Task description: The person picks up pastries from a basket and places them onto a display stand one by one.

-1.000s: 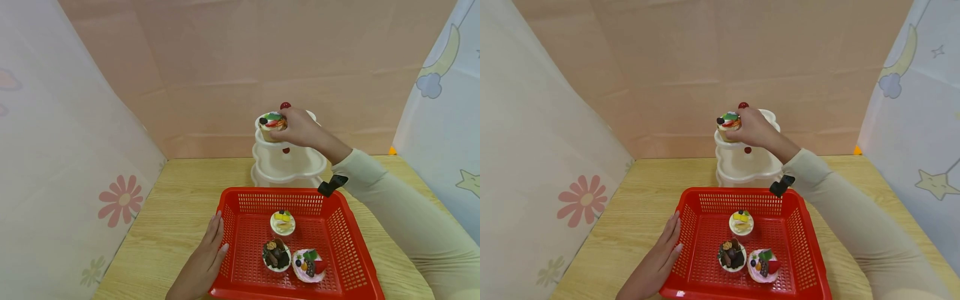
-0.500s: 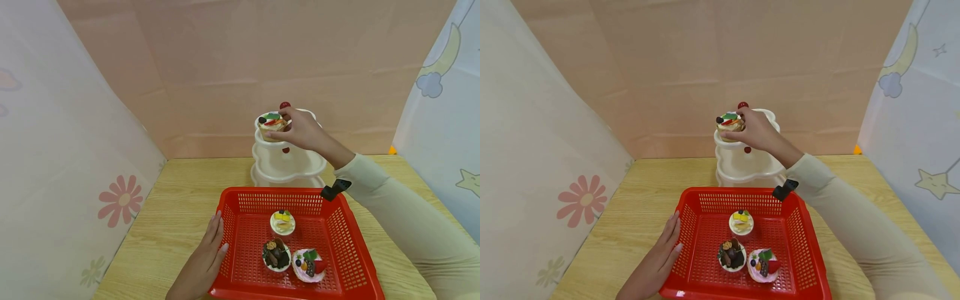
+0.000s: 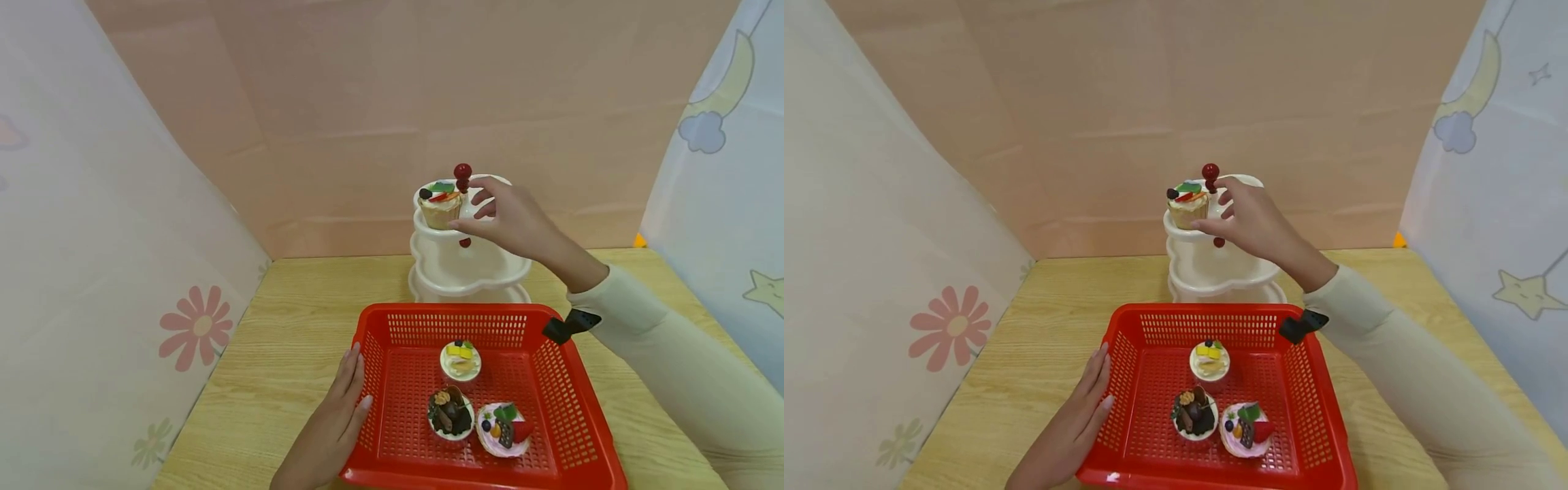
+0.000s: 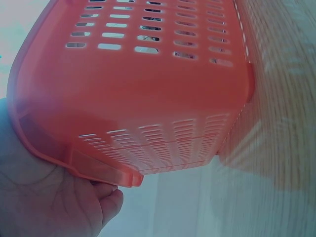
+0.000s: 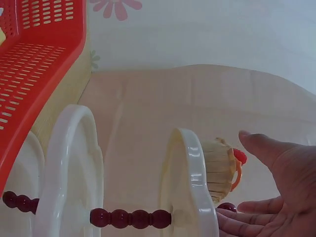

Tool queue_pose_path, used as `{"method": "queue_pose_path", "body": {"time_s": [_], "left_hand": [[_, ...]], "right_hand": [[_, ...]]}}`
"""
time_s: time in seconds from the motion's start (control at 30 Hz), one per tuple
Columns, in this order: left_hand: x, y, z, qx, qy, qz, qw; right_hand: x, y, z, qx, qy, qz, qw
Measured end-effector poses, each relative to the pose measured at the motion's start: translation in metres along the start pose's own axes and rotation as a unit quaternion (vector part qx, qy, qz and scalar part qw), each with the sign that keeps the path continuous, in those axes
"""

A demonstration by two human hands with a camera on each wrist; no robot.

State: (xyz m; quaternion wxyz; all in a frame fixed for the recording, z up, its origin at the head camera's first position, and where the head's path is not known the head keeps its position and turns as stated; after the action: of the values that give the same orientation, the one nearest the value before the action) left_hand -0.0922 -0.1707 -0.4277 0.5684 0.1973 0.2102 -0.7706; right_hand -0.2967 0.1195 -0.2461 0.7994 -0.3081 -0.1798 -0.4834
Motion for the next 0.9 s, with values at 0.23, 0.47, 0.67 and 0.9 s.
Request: {"method": "queue_pose_path", "body": {"time_s": [0.23, 0.47, 0.67, 0.9], "left_hand": [[0.000, 0.000, 0.001, -0.016, 0.012, -0.002, 0.9998], [0.003, 0.000, 0.003, -0.023, 0.010, -0.006, 0.9997], [0.005, 0.000, 0.003, -0.021, 0.002, 0.001, 0.9998], [0.006, 0.000, 0.002, -0.017, -0.004, -0.001, 0.9998]], "right_hand": [[0.007, 0.024, 0.005, -0.016, 0.006, 0.007, 0.9998], [0.014, 0.046, 0.004, -0.048, 0.031, 0.061, 0.9965], [0.017, 0.060, -0.001, -0.069, 0.043, 0.101, 0.9916], [0.017, 0.079, -0.009, -0.051, 0.028, 0.125, 0.9905]]}}
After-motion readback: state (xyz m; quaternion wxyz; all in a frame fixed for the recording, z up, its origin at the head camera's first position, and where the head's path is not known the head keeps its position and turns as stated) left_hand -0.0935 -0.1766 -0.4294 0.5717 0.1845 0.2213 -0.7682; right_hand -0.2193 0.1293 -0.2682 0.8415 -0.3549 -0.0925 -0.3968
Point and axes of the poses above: each hand's wrist, its own y-axis away from the middle knuckle, its own z-axis out of the back of the hand, x = y × z, the point moved 3 cm from there along -y, towards the middle knuckle, and after that the axes turned 2 degrees about y, right-handed, at the moved point
